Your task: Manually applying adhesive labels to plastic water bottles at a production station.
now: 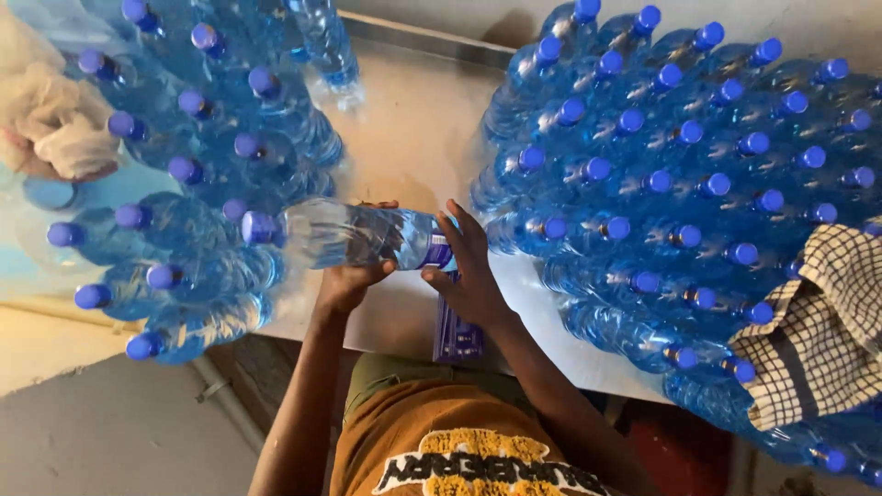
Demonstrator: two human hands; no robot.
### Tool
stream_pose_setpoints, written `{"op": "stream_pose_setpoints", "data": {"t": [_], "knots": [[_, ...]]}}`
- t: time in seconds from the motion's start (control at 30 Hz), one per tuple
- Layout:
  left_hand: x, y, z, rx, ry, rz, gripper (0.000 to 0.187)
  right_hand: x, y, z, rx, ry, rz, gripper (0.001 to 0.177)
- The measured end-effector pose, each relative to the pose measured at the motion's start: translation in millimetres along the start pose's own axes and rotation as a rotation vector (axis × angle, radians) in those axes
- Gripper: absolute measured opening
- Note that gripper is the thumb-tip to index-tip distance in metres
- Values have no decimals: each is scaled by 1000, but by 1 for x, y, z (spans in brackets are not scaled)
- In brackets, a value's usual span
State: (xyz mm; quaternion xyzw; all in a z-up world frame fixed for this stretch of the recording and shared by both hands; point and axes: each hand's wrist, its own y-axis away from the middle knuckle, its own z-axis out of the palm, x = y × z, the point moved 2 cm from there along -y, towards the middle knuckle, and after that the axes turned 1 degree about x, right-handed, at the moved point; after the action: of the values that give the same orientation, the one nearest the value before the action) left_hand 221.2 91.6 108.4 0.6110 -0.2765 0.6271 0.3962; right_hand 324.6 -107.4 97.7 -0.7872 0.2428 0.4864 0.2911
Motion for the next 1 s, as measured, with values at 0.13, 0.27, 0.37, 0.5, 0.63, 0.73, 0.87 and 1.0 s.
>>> {"op": "stream_pose_setpoints", "data": {"t": [0.13, 0.27, 0.37, 0.5, 0.63, 0.73, 0.87, 1.0], "knots": [[-6, -9, -7, -151, 136, 177, 90, 20, -22, -7, -65, 56, 21, 66], [-8, -32, -8, -243, 161, 107, 88, 47, -37, -2, -15, -321, 505, 52], [-76, -43, -46, -170, -29, -138, 67, 76, -10, 5, 201, -307, 772, 54], [-52, -123, -8, -109, -121, 4, 57, 130, 76, 28, 277, -207, 792, 37], [-94, -195, 15, 70, -396, 7, 88, 149, 121, 26, 304, 385, 485, 50], [-82, -225, 41, 99, -482, 51, 85, 118, 97, 22, 226, 443, 611, 45], [-68, -240, 63, 100, -612, 93, 93, 137, 101, 32, 213, 298, 1016, 54], [-87, -247, 62, 61, -554, 114, 98, 152, 115, 27, 241, 283, 1020, 40]]}}
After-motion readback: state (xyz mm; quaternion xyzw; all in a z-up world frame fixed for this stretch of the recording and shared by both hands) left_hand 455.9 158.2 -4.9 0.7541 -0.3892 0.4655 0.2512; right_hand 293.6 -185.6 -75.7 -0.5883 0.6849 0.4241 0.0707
